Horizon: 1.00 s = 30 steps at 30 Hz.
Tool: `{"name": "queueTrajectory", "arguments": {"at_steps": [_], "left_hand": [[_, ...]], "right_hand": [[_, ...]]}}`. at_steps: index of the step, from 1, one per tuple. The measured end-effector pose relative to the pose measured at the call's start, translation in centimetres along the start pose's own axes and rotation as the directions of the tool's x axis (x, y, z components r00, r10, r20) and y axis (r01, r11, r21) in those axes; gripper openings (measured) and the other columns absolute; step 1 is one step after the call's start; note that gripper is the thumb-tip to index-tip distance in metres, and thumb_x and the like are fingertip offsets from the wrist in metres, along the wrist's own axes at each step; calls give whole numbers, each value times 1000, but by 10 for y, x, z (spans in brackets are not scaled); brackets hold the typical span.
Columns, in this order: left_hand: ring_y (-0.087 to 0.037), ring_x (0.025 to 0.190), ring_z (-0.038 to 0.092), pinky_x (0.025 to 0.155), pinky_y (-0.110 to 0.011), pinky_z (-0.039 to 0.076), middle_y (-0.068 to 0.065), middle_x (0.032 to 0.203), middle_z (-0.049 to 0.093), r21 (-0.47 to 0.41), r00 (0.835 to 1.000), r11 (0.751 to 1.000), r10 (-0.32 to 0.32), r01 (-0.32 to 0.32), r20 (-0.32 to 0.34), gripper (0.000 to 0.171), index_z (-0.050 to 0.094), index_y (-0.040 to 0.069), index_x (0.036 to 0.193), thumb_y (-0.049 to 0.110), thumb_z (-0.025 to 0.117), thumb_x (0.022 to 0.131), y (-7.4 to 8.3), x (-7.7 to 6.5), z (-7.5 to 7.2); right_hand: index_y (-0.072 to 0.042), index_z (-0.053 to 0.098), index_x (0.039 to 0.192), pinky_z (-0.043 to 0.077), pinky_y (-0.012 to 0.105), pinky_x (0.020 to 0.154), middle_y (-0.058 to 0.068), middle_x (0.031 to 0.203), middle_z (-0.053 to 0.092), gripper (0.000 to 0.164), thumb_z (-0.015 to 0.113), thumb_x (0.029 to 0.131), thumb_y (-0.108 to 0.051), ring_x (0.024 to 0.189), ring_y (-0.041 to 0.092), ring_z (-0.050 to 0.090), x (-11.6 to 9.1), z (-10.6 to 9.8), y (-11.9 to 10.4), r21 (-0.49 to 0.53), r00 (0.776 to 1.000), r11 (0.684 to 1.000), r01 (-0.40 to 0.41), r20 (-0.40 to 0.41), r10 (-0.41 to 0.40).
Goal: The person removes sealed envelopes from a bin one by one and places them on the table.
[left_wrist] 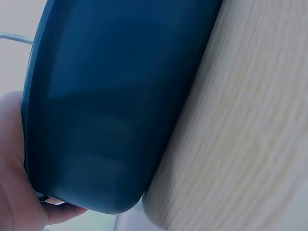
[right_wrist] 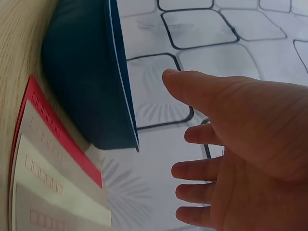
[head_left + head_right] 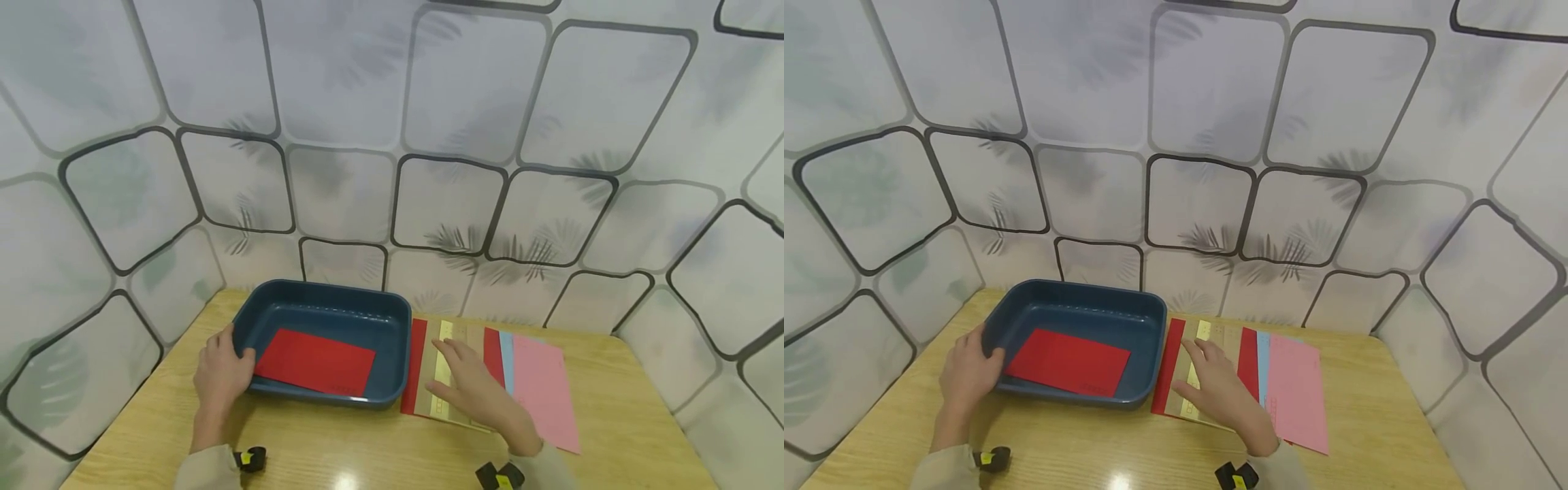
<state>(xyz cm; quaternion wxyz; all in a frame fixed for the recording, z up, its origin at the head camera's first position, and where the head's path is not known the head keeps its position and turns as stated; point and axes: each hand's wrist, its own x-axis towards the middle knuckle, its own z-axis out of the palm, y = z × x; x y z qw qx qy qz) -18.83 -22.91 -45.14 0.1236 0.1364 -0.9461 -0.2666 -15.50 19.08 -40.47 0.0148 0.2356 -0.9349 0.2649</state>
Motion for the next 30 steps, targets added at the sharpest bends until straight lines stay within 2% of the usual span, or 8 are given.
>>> {"name": "queueTrajectory", "arguments": {"at_steps": [5, 11, 21, 30], "left_hand": [[-50, 115, 33, 83, -70, 36, -35, 133, 33, 7, 1000, 1000, 3, -3, 11, 62, 26, -4, 139, 21, 46, 86, 0, 0, 0], [-50, 115, 33, 82, -71, 36, -34, 133, 33, 1, 1000, 1000, 5, -5, -1, 62, 26, -3, 139, 21, 47, 85, 0, 1, 0], [-51, 115, 33, 80, -72, 36, -35, 133, 33, -5, 1000, 1000, 10, -10, -1, 62, 26, -3, 139, 21, 47, 85, -1, 0, -2], [-51, 115, 33, 80, -71, 37, -35, 133, 33, -10, 1000, 1000, 21, -20, 7, 62, 26, -4, 138, 21, 47, 86, -2, 0, -2]], "right_hand": [[-8, 33, 140, 32, 60, 98, 21, 138, 38, 69, 61, 85, -38, 126, 35, 30, 13, 7, -12, -58, 998, 996, 64, 31, -62], [-9, 34, 139, 40, 51, 97, 18, 137, 40, 70, 61, 84, -41, 123, 30, 35, 27, 17, -29, -116, 990, 988, 104, 103, -92], [-7, 34, 139, 35, 53, 100, 17, 136, 41, 65, 55, 89, -42, 127, 35, 30, 51, 32, -48, -132, 954, 968, 215, 238, -180], [-9, 40, 136, 42, 46, 94, 11, 131, 46, 61, 55, 88, -44, 118, 25, 41, 69, 52, -61, -106, 945, 971, 216, 273, -180]]}}
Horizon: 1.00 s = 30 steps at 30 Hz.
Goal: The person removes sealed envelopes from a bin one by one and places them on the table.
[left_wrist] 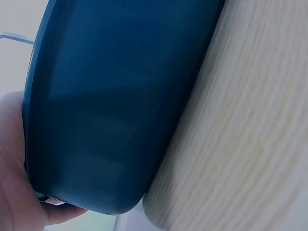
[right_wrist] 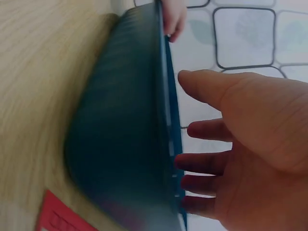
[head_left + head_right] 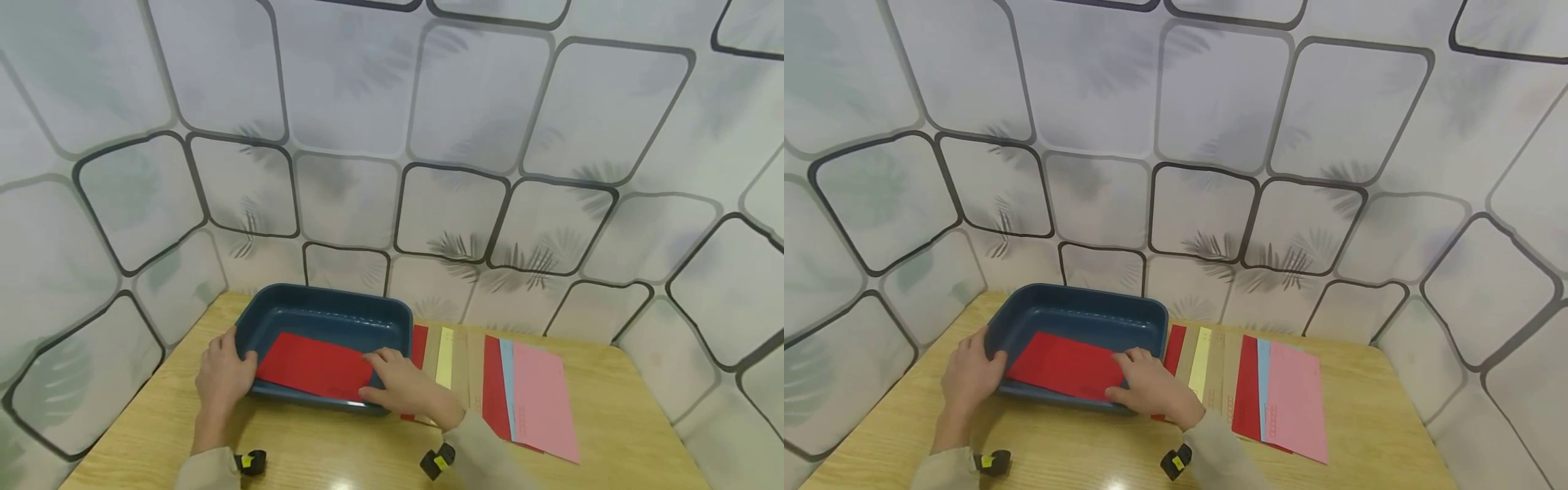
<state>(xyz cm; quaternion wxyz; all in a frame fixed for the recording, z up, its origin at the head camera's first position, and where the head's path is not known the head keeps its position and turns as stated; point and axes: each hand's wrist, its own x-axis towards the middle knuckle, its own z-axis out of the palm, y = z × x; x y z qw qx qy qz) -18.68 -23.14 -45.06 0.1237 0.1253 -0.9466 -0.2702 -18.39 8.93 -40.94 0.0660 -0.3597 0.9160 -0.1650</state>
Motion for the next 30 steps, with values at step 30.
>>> {"name": "queueTrajectory", "arguments": {"at_steps": [30], "left_hand": [[-50, 114, 34, 79, -71, 38, -34, 132, 35, -5, 1000, 1000, 15, -15, -26, 61, 28, -3, 138, 21, 47, 86, -2, 1, 2]], "right_hand": [[-14, 54, 121, 50, 37, 76, 7, 114, 53, 65, 74, 68, -48, 99, 22, 48, 79, 48, -22, 76, 979, 978, -196, -40, 199]]}}
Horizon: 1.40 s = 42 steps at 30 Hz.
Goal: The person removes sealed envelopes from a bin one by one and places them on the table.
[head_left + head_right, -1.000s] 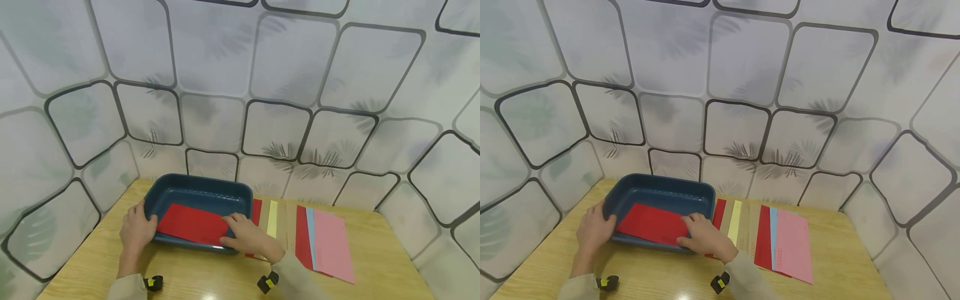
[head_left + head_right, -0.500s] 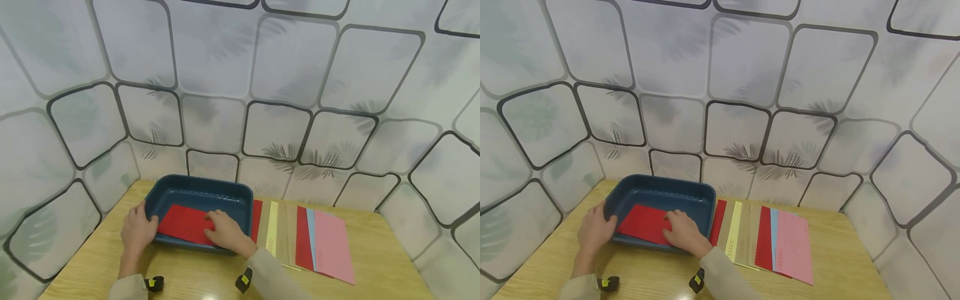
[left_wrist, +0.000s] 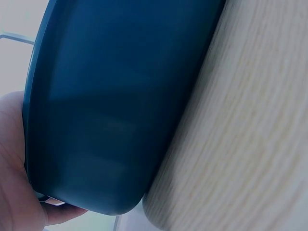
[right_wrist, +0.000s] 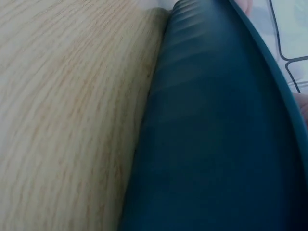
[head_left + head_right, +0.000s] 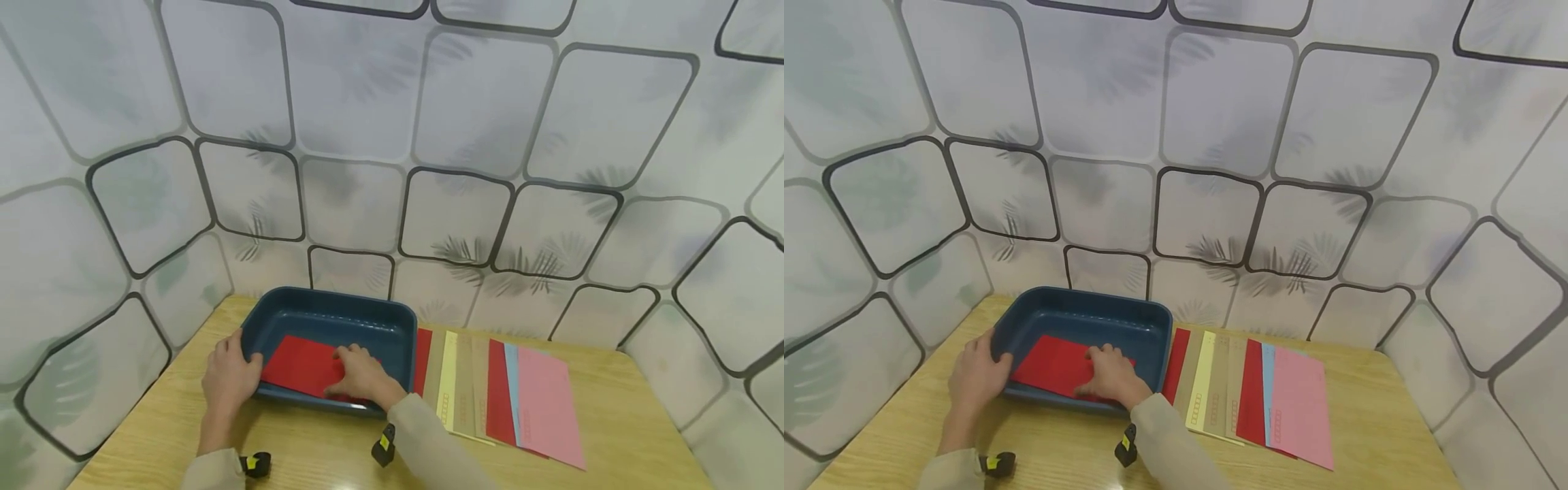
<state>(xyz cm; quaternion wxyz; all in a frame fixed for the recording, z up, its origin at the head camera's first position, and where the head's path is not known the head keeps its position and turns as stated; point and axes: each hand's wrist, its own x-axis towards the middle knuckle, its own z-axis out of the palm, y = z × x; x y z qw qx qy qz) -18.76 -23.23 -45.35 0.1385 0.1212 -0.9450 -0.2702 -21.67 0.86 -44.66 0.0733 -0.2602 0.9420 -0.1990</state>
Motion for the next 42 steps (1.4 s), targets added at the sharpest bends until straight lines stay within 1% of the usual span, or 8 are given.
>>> {"name": "queueTrajectory", "arguments": {"at_steps": [6, 13, 17, 23, 27, 34, 38, 42], "left_hand": [[-49, 115, 34, 80, -70, 37, -33, 132, 35, 2, 1000, 1000, -12, 12, -3, 61, 28, -2, 139, 22, 47, 86, -1, 1, 1], [-49, 115, 34, 80, -70, 37, -33, 132, 36, 5, 1000, 1000, -12, 12, -7, 61, 28, -2, 139, 22, 47, 85, -2, 1, 2], [-49, 114, 35, 79, -71, 38, -33, 132, 36, 3, 1000, 1000, -10, 10, -8, 61, 28, -2, 138, 22, 47, 86, -2, 1, 3], [-48, 114, 35, 79, -70, 38, -32, 132, 36, 0, 1000, 1000, -13, 13, -4, 61, 28, -2, 139, 21, 47, 85, -1, 1, 2], [-48, 115, 34, 80, -70, 37, -32, 133, 35, 0, 1000, 1000, -16, 16, -4, 62, 27, -1, 139, 21, 47, 85, -1, 2, 1], [-48, 115, 35, 79, -71, 37, -32, 133, 35, -3, 1000, 1000, -18, 18, 2, 62, 27, -1, 140, 22, 46, 86, -1, 0, 1], [-48, 115, 35, 78, -71, 38, -32, 133, 36, -6, 1000, 1000, -16, 16, -7, 61, 28, -1, 139, 22, 46, 86, -1, 0, 1], [-49, 115, 35, 77, -71, 38, -32, 133, 36, -12, 1000, 1000, -8, 8, -19, 60, 29, 0, 139, 21, 46, 86, 0, 0, 1]], "right_hand": [[-13, 53, 119, 50, 36, 74, 8, 110, 54, 71, 74, 65, -55, 95, 22, 47, 5, 9, -4, -122, 1000, 992, 12, -4, -13], [-11, 58, 115, 49, 33, 75, 7, 107, 52, 67, 74, 65, -53, 94, 22, 45, 9, 14, -13, -225, 999, 974, -29, 13, 32], [-9, 60, 109, 49, 35, 76, 10, 107, 50, 65, 76, 63, -53, 94, 24, 44, 11, 17, -13, -230, 998, 971, -63, 6, 66], [-9, 58, 109, 49, 36, 75, 10, 103, 47, 72, 75, 59, -59, 91, 24, 42, 12, 20, -10, -252, 994, 962, -106, -29, 101], [-12, 57, 112, 46, 40, 79, 11, 105, 47, 75, 74, 58, -61, 93, 26, 40, 11, 19, -9, -258, 993, 959, -118, -40, 111], [-15, 48, 125, 43, 51, 83, 17, 114, 47, 83, 73, 60, -61, 106, 34, 41, 7, 17, -8, -206, 989, 967, -150, -24, 149], [-14, 45, 125, 43, 49, 83, 15, 113, 47, 86, 73, 59, -62, 101, 32, 43, 8, 17, -7, -223, 987, 961, -162, -22, 161], [-14, 42, 126, 43, 45, 84, 14, 115, 46, 90, 72, 57, -64, 103, 30, 42, 9, 18, -6, -260, 984, 949, -176, -32, 174]]}}
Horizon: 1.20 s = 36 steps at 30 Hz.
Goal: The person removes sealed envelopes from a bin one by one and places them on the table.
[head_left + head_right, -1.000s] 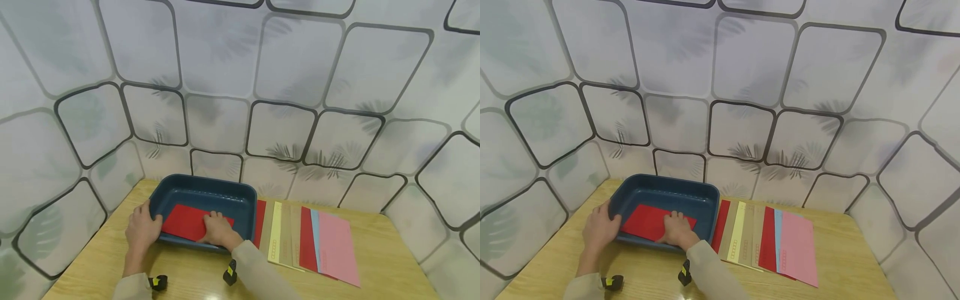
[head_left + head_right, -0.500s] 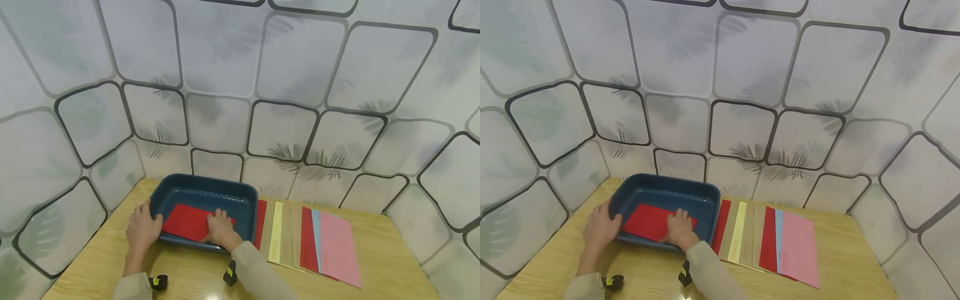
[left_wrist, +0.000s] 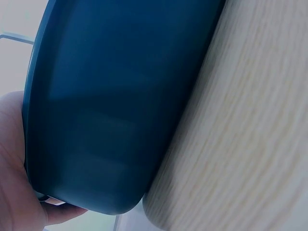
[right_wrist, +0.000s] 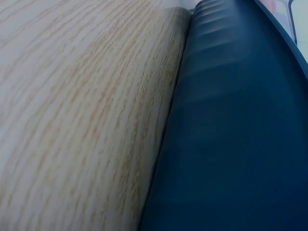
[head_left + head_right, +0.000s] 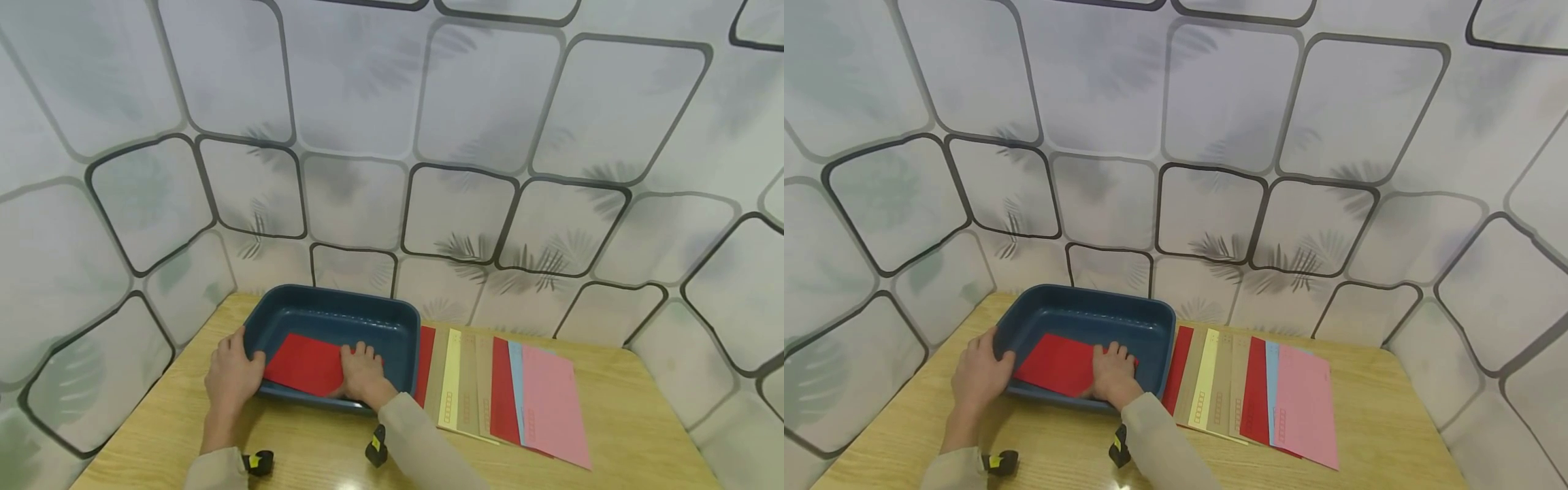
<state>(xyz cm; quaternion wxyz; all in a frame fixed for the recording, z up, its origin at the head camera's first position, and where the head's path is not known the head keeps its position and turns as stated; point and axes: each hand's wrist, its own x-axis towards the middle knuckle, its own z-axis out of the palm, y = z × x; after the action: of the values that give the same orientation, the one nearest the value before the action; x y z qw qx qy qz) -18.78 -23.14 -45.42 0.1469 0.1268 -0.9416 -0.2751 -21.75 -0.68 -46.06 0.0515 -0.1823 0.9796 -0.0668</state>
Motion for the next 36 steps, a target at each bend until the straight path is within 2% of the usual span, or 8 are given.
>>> {"name": "queueTrajectory", "arguments": {"at_steps": [6, 15, 18, 23, 27, 30, 33, 36], "left_hand": [[-49, 115, 35, 76, -71, 38, -32, 132, 37, 1, 1000, 1000, 6, -6, -2, 60, 29, -1, 139, 21, 46, 86, 1, -1, -1], [-49, 114, 35, 78, -71, 37, -33, 132, 36, -4, 1000, 1000, 4, -4, 9, 61, 29, -1, 139, 21, 47, 85, 2, 0, 0], [-49, 114, 35, 78, -71, 38, -33, 132, 36, -4, 1000, 1000, 1, -1, 14, 61, 28, -1, 139, 22, 47, 86, 1, 0, 0], [-49, 115, 34, 78, -71, 37, -33, 133, 35, 1, 1000, 1000, -12, 12, 20, 61, 28, -1, 139, 22, 47, 86, 0, 0, -1], [-49, 115, 34, 78, -71, 37, -33, 133, 35, 6, 1000, 1000, -13, 13, 24, 61, 28, -2, 139, 22, 47, 86, 0, 0, -2], [-50, 115, 33, 79, -71, 37, -33, 133, 35, 4, 1000, 1000, -6, 6, 26, 61, 28, -2, 139, 22, 47, 86, 0, 1, -1], [-50, 116, 33, 79, -71, 37, -33, 133, 35, 2, 1000, 1000, -8, 7, 31, 61, 27, -1, 139, 22, 47, 86, 0, 1, -2], [-50, 116, 33, 80, -71, 36, -33, 133, 34, 1, 999, 1000, -10, 10, 32, 61, 27, -1, 139, 22, 47, 86, 1, 1, -2]], "right_hand": [[-13, 43, 125, 43, 41, 82, 14, 110, 44, 96, 72, 52, -68, 100, 28, 40, 0, -1, 0, -54, 999, 999, 1, -35, -3], [-9, 48, 117, 45, 34, 73, 11, 99, 46, 105, 65, 42, -80, 85, 23, 41, 2, -3, 7, -257, 993, 966, 4, -115, -34], [-9, 49, 116, 46, 34, 74, 11, 98, 49, 91, 67, 54, -73, 84, 23, 43, 2, -5, 9, -257, 992, 966, 21, -116, -53], [-8, 52, 112, 50, 35, 71, 10, 95, 57, 52, 64, 80, -46, 83, 23, 50, 1, -9, 13, -167, 987, 984, 64, -133, -87], [-8, 54, 108, 54, 35, 63, 8, 92, 62, 35, 60, 86, -35, 79, 21, 57, 0, -15, 17, -79, 984, 994, 81, -154, -92], [-9, 56, 104, 53, 33, 55, 5, 84, 64, 27, 57, 88, -30, 70, 18, 59, 0, -22, 20, -27, 981, 995, 94, -169, -98], [-9, 56, 101, 51, 32, 50, 3, 78, 65, 22, 56, 89, -28, 60, 15, 57, -2, -31, 19, 20, 980, 993, 112, -169, -107], [-10, 57, 103, 51, 32, 50, 3, 77, 66, 21, 55, 90, -26, 60, 15, 58, -5, -37, 20, 53, 980, 991, 119, -168, -109]]}}
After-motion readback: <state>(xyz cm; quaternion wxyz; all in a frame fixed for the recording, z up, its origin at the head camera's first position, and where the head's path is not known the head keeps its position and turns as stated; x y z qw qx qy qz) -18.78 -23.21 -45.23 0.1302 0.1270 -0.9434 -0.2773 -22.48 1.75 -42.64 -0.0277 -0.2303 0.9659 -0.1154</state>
